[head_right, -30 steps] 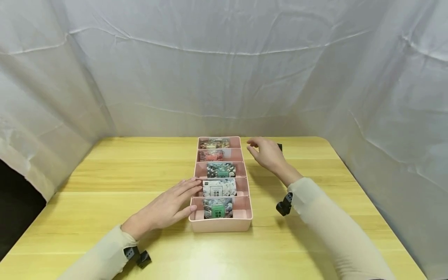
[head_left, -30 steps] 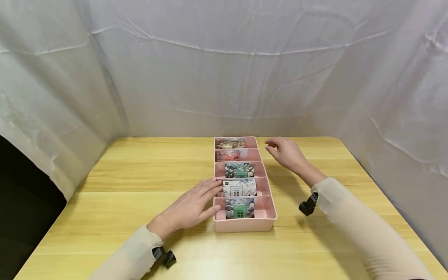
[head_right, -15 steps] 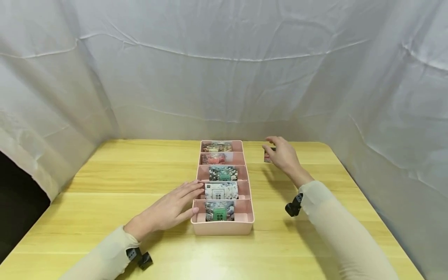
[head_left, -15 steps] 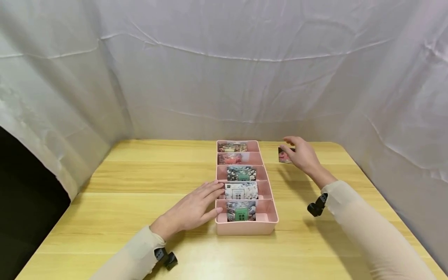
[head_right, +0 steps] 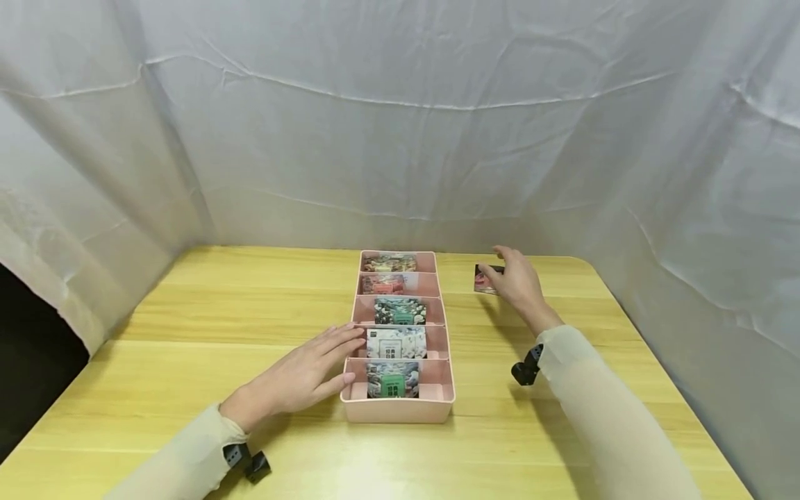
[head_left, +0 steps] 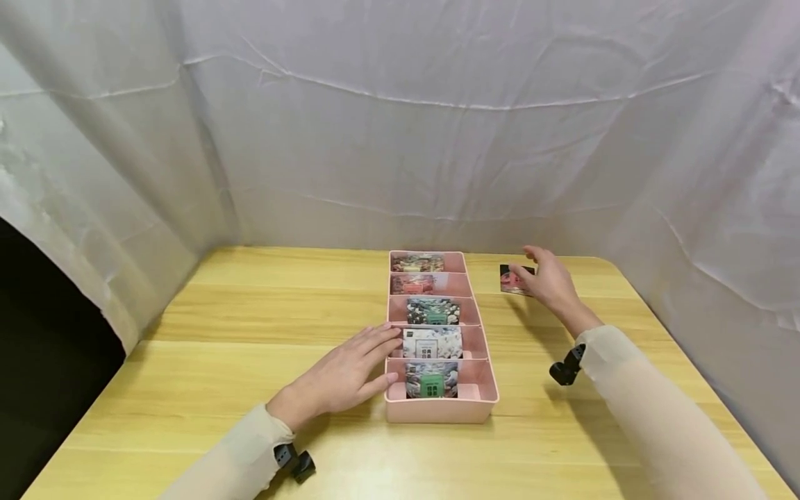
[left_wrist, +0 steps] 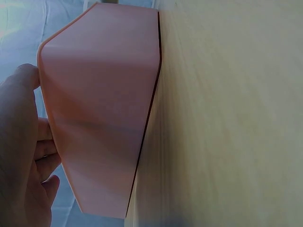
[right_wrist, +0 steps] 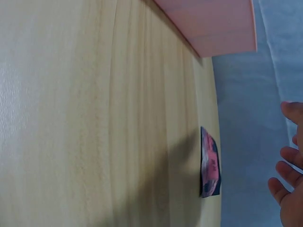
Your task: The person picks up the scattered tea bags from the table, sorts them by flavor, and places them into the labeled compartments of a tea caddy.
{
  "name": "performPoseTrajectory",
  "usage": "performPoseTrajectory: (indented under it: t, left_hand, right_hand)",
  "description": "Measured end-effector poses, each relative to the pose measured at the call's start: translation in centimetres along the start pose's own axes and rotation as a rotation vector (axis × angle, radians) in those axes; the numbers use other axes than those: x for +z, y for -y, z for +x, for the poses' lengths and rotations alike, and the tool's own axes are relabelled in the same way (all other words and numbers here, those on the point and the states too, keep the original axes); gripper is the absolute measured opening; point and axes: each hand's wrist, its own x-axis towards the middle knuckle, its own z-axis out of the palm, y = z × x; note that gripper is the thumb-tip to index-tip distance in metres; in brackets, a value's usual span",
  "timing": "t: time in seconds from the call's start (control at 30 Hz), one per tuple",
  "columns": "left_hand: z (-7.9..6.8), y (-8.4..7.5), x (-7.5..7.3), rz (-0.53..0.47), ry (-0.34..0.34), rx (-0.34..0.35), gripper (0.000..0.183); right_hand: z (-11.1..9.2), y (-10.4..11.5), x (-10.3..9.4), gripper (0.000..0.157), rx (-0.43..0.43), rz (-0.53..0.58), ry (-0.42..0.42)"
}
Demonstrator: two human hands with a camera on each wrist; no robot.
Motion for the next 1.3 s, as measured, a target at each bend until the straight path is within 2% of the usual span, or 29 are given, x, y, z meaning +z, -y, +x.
performPoseTrajectory:
  t: [0.2, 0.33, 0.5, 0.73, 1.0, 1.3]
  left_hand:
    - [0.1, 0.0, -0.1, -0.004, 0.009, -0.003, 0.067]
    - [0.0, -0.1, -0.1, -0.013, 0.015, -0.006, 0.067]
    - [-0.1, -0.1, 0.0, -0.008, 0.008, -0.001, 0.067]
    - [-0.1, -0.1, 0.0, 0.001, -0.013, 0.010, 0.066]
    - [0.0, -0.1, -0.1, 0.001, -0.010, 0.008, 0.066]
    - [0.0, -0.1, 0.0, 0.016, -0.010, 0.008, 0.065]
  right_hand:
    - [0.4, -1.0, 0.5, 0.073, 0.029, -0.025, 0.031]
    - [0.4, -1.6, 0.8, 0.077, 0.055, -0.001, 0.054]
    - [0.2, -2.3, 1.0, 0.079, 0.108, 0.042, 0.091]
    - [0.3, -3.3, 1.3, 0.079, 0.134, 0.010, 0.132]
    - [0.3, -4.0, 1.6, 0.086, 0.176, 0.000, 0.165]
    - [0.3, -4.0, 2.2, 0.089, 0.228, -0.001, 0.204]
